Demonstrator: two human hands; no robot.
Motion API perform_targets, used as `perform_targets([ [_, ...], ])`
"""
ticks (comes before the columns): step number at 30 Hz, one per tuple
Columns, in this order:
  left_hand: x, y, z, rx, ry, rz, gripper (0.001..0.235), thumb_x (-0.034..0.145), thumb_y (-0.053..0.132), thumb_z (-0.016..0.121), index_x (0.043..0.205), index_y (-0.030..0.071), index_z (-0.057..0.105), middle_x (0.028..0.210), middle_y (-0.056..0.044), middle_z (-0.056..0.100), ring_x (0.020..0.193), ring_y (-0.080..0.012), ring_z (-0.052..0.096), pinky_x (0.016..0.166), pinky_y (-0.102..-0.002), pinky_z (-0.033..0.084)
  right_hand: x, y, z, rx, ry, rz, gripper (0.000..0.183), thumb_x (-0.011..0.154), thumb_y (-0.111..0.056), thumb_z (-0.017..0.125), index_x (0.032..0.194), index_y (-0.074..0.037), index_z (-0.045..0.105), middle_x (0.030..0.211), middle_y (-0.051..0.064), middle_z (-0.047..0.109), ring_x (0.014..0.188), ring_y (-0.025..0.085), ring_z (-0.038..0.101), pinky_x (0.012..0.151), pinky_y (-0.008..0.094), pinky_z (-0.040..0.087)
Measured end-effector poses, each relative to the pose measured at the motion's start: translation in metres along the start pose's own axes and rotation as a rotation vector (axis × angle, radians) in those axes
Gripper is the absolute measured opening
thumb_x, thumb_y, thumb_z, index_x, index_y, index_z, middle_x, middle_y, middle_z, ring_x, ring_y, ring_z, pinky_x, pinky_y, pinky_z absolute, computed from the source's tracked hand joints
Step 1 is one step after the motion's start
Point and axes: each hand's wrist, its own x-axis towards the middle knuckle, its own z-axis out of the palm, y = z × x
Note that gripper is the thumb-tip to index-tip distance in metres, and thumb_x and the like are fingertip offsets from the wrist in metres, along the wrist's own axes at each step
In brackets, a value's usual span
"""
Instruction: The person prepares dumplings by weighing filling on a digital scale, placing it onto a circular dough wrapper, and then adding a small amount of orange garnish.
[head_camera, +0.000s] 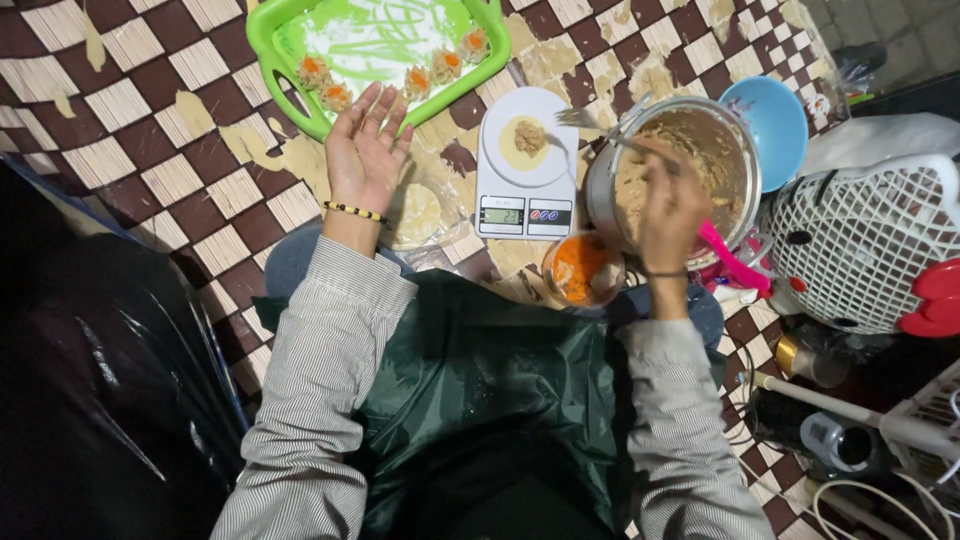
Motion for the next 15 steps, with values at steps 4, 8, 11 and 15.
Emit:
perform_targets([
  [4, -0.001, -0.001, 0.002, -0.001, -0.017, 0.014, 0.038, 0.099, 0.026, 0.049, 0.128, 0.006, 0.064, 0.128, -0.012, 0.068, 0.111, -0.0252, 0.064, 0.101, -0.041, 0.049, -0.027, -0.017, -0.068, 0.005, 0.181, -0.007, 0.034, 0.119, -0.024, 0.052, 0.104, 0.001, 0.072, 0.087, 0.011, 0.074, 0.069, 0.018, 0.070, 0.060, 0.029, 0.056],
  [8, 0.001, -0.004, 0.000, 0.011, -0.004, 0.013, 0.038, 0.099, 0.026, 0.049, 0.127, 0.007, 0.066, 0.128, -0.011, 0.069, 0.112, -0.0251, 0.063, 0.104, -0.041, 0.047, -0.060, -0.018, -0.120, -0.080, 0.263, -0.029, 0.030, 0.120, -0.020, 0.050, 0.121, 0.003, 0.068, 0.104, 0.018, 0.072, 0.083, 0.025, 0.065, 0.073, 0.038, 0.053],
  [11, 0.000, -0.004, 0.000, 0.015, -0.009, 0.014, 0.039, 0.099, 0.026, 0.049, 0.127, 0.007, 0.066, 0.128, -0.011, 0.069, 0.113, -0.0257, 0.063, 0.104, -0.041, 0.047, -0.093, 0.011, -0.129, -0.278, 0.139, 0.014, 0.027, 0.119, -0.019, 0.052, 0.121, -0.001, 0.071, 0.110, 0.016, 0.072, 0.094, 0.029, 0.061, 0.085, 0.042, 0.043],
  [15, -0.005, -0.003, -0.001, 0.031, -0.009, 0.030, 0.038, 0.100, 0.026, 0.047, 0.127, 0.008, 0.066, 0.128, -0.012, 0.069, 0.114, -0.0258, 0.063, 0.103, -0.041, 0.048, -0.122, 0.043, -0.123, -0.538, -0.193, -0.031, 0.034, 0.104, 0.002, 0.066, 0.134, -0.012, 0.071, 0.106, 0.007, 0.074, 0.094, 0.023, 0.060, 0.098, 0.042, 0.034],
])
